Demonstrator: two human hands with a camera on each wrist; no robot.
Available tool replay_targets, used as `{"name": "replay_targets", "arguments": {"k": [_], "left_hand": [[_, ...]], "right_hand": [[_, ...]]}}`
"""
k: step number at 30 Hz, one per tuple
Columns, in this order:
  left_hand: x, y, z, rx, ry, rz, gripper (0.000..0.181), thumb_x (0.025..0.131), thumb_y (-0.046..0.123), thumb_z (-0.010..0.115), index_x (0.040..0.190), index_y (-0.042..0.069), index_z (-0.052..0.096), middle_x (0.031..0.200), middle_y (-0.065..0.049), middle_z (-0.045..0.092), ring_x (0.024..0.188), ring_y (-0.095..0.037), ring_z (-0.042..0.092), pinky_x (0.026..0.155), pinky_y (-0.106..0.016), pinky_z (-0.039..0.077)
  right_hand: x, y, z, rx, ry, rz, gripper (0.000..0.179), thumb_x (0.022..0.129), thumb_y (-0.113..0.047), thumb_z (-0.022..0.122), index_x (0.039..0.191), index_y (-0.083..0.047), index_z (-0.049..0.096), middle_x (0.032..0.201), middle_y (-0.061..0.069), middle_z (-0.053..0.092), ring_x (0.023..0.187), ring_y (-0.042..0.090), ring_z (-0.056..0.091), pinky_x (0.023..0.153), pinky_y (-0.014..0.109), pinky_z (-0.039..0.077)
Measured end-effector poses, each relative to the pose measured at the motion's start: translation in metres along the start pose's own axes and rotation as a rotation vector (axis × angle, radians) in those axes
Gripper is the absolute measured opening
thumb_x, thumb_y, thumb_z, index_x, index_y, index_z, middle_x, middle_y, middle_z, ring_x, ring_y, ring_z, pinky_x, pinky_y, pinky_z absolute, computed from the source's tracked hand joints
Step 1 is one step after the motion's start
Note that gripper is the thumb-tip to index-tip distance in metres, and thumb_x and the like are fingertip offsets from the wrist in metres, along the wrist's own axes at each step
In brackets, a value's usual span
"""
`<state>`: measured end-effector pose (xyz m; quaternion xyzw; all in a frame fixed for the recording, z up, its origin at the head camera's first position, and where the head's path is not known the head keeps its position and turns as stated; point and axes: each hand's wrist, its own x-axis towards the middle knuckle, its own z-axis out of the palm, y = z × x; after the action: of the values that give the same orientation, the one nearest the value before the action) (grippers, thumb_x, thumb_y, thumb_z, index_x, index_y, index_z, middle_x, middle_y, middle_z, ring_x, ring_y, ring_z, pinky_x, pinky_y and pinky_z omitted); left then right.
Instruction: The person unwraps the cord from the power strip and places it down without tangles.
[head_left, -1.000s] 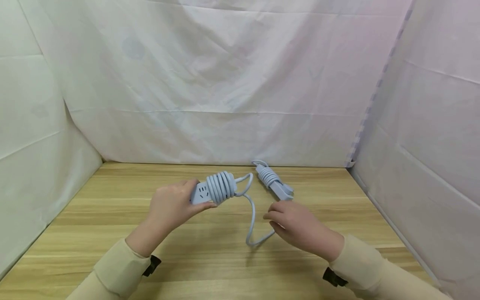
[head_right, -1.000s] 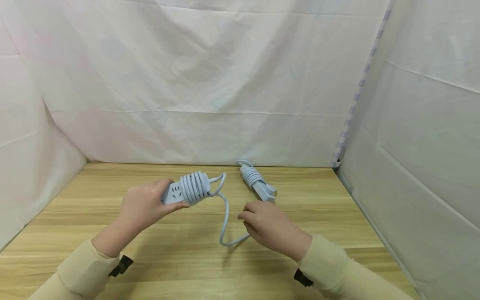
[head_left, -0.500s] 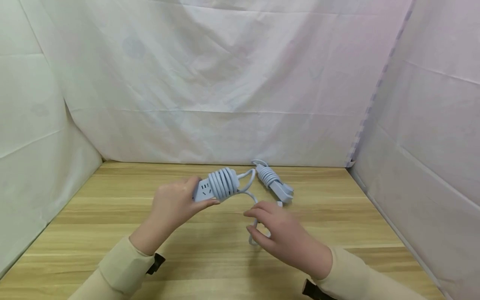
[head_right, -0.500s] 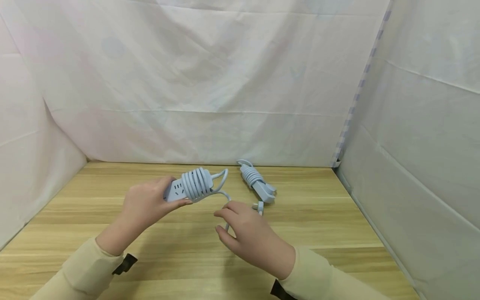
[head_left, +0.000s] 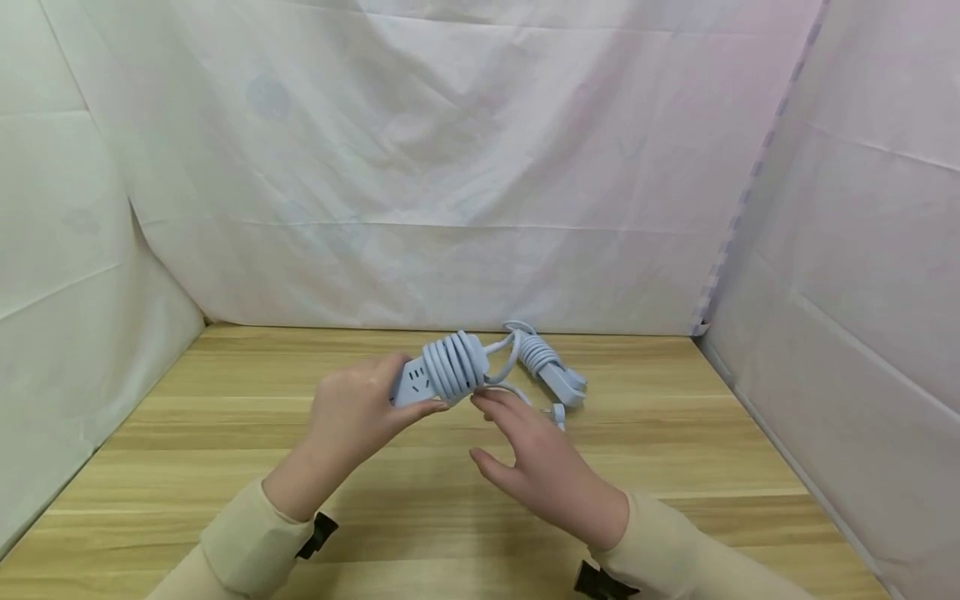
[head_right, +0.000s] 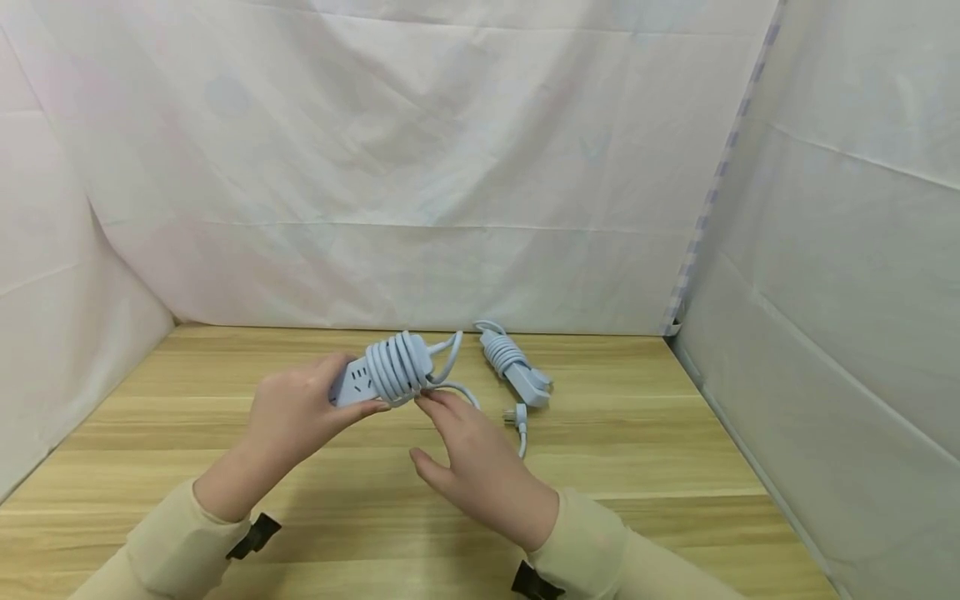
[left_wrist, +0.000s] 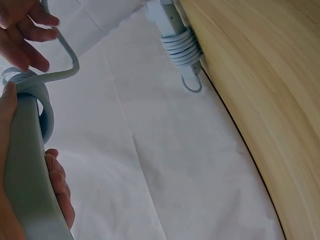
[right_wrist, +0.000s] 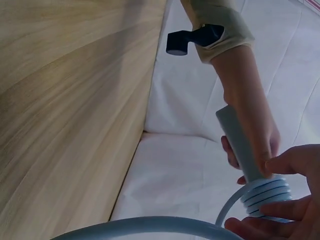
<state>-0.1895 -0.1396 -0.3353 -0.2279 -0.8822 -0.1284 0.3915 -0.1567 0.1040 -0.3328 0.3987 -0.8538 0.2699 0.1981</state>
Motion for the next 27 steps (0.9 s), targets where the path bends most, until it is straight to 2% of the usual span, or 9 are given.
{"name": "replay_targets", "arguments": {"k": [4, 8, 11, 16, 22, 27], "left_hand": [[0.000, 0.005, -0.002, -0.049, -0.024, -0.011, 0.058, 0.066, 0.059, 0.080, 0.095, 0.011, 0.064, 0.066, 0.003, 0.059, 0.047, -0.009, 0.045, 0.039, -0.026, 0.033], [0.001, 0.010, -0.005, -0.104, -0.057, -0.018, 0.059, 0.068, 0.057, 0.081, 0.104, 0.013, 0.066, 0.073, 0.002, 0.064, 0.052, -0.008, 0.049, 0.042, -0.025, 0.036], [0.002, 0.012, -0.006, -0.127, -0.090, -0.012, 0.063, 0.069, 0.056, 0.081, 0.113, 0.014, 0.066, 0.080, 0.000, 0.067, 0.056, -0.009, 0.053, 0.045, -0.026, 0.040], [0.003, 0.011, -0.007, -0.155, -0.148, -0.001, 0.069, 0.068, 0.052, 0.083, 0.122, 0.014, 0.063, 0.092, -0.003, 0.071, 0.064, -0.013, 0.060, 0.050, -0.029, 0.045], [0.003, 0.009, -0.006, -0.168, -0.138, 0.048, 0.062, 0.071, 0.042, 0.085, 0.120, 0.011, 0.062, 0.099, -0.005, 0.070, 0.069, -0.016, 0.063, 0.053, -0.034, 0.050], [0.004, 0.011, -0.003, -0.146, -0.130, 0.083, 0.057, 0.076, 0.034, 0.083, 0.119, 0.004, 0.060, 0.101, -0.008, 0.068, 0.077, -0.019, 0.064, 0.058, -0.037, 0.052]], "right_hand": [[0.005, 0.004, 0.004, -0.037, -0.042, 0.048, 0.052, 0.086, -0.019, 0.075, 0.131, -0.002, 0.057, 0.132, 0.011, 0.055, 0.116, 0.023, 0.057, 0.091, 0.039, 0.050], [0.008, 0.009, 0.008, -0.042, -0.076, 0.079, 0.044, 0.087, -0.021, 0.073, 0.125, -0.004, 0.059, 0.121, 0.009, 0.060, 0.107, 0.022, 0.061, 0.085, 0.037, 0.052], [0.009, 0.011, 0.011, -0.041, -0.092, 0.080, 0.043, 0.088, -0.022, 0.073, 0.126, -0.006, 0.059, 0.118, 0.007, 0.063, 0.105, 0.021, 0.062, 0.084, 0.037, 0.052], [0.009, 0.014, 0.011, -0.036, -0.119, 0.058, 0.045, 0.089, -0.021, 0.071, 0.130, -0.008, 0.060, 0.126, 0.007, 0.063, 0.111, 0.021, 0.061, 0.088, 0.038, 0.051], [0.011, 0.018, 0.012, -0.045, -0.144, 0.015, 0.045, 0.088, -0.020, 0.073, 0.129, -0.008, 0.061, 0.129, 0.007, 0.061, 0.117, 0.021, 0.057, 0.092, 0.038, 0.049], [0.013, 0.020, 0.014, -0.041, -0.163, -0.023, 0.044, 0.088, -0.020, 0.073, 0.129, -0.010, 0.061, 0.129, 0.007, 0.059, 0.118, 0.022, 0.055, 0.095, 0.038, 0.047]]}}
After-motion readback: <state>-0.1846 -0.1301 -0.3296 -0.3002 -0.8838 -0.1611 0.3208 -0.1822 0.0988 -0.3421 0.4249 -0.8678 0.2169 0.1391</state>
